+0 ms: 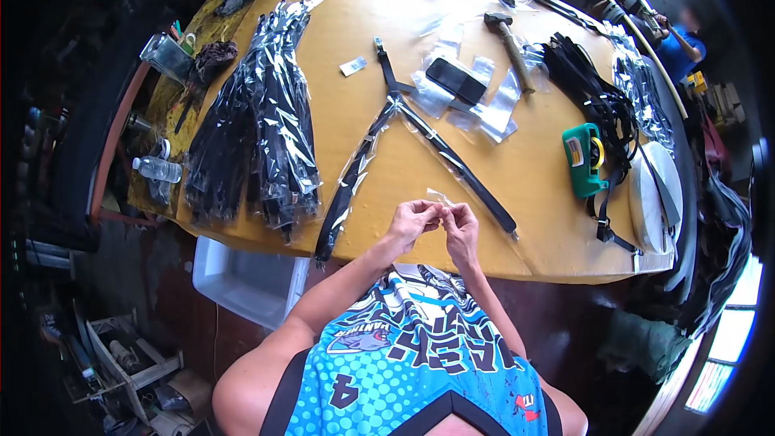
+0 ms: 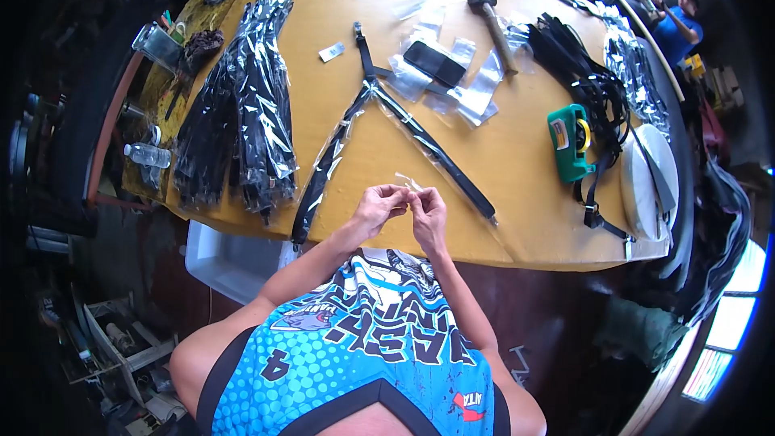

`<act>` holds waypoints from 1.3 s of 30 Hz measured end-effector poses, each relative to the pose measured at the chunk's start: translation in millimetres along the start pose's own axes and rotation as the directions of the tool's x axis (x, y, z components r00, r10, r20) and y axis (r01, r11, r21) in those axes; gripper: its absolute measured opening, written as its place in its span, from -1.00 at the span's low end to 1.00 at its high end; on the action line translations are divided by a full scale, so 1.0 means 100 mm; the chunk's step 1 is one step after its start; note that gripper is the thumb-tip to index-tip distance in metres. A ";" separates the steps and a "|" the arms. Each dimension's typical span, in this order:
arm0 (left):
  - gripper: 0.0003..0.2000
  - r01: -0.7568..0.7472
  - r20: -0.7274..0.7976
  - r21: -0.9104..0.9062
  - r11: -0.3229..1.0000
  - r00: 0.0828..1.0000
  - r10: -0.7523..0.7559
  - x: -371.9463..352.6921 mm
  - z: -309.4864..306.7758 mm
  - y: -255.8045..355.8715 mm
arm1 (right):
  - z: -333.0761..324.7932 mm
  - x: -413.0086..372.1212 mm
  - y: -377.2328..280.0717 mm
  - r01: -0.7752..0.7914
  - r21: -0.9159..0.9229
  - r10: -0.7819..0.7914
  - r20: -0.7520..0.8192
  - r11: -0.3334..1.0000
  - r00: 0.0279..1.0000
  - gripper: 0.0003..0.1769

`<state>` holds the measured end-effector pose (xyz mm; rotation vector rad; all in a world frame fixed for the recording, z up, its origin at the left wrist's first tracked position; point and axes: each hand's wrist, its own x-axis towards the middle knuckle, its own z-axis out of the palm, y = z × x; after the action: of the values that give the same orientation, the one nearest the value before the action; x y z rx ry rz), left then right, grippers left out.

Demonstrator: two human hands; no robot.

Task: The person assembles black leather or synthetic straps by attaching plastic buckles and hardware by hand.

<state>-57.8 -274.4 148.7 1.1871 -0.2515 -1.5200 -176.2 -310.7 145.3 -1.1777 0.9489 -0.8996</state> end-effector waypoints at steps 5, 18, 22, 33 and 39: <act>-0.84 0.083 0.075 -0.016 0.996 0.994 -0.081 0.00 -0.16 -0.10 | -0.19 0.01 0.14 -0.081 -0.033 0.083 0.061 0.996 0.995 -0.90; -0.65 0.031 0.068 -0.316 0.948 0.998 -0.010 0.24 -0.28 0.07 | -0.65 -0.18 -0.01 -0.375 -0.150 0.388 0.580 0.915 0.716 -0.80; -0.54 -0.180 -0.033 -0.175 0.968 0.984 0.177 0.34 -0.18 0.32 | -0.82 -0.18 -0.03 -0.376 -0.343 0.509 0.571 0.861 0.645 -0.84; -0.49 -0.466 -0.100 0.129 0.875 0.872 0.479 0.32 -0.09 0.70 | -1.04 -0.02 -0.05 -0.167 -0.666 0.563 0.439 0.727 0.700 -0.76; -0.58 -0.485 0.088 0.168 0.858 0.875 0.477 0.12 0.13 0.79 | -0.43 0.49 -0.56 0.058 -0.135 -0.031 0.198 0.989 0.980 -0.70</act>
<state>-17.0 -317.5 204.4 1.1285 -0.6818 -1.0947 -203.8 -379.1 189.5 -1.3855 0.8391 -0.7459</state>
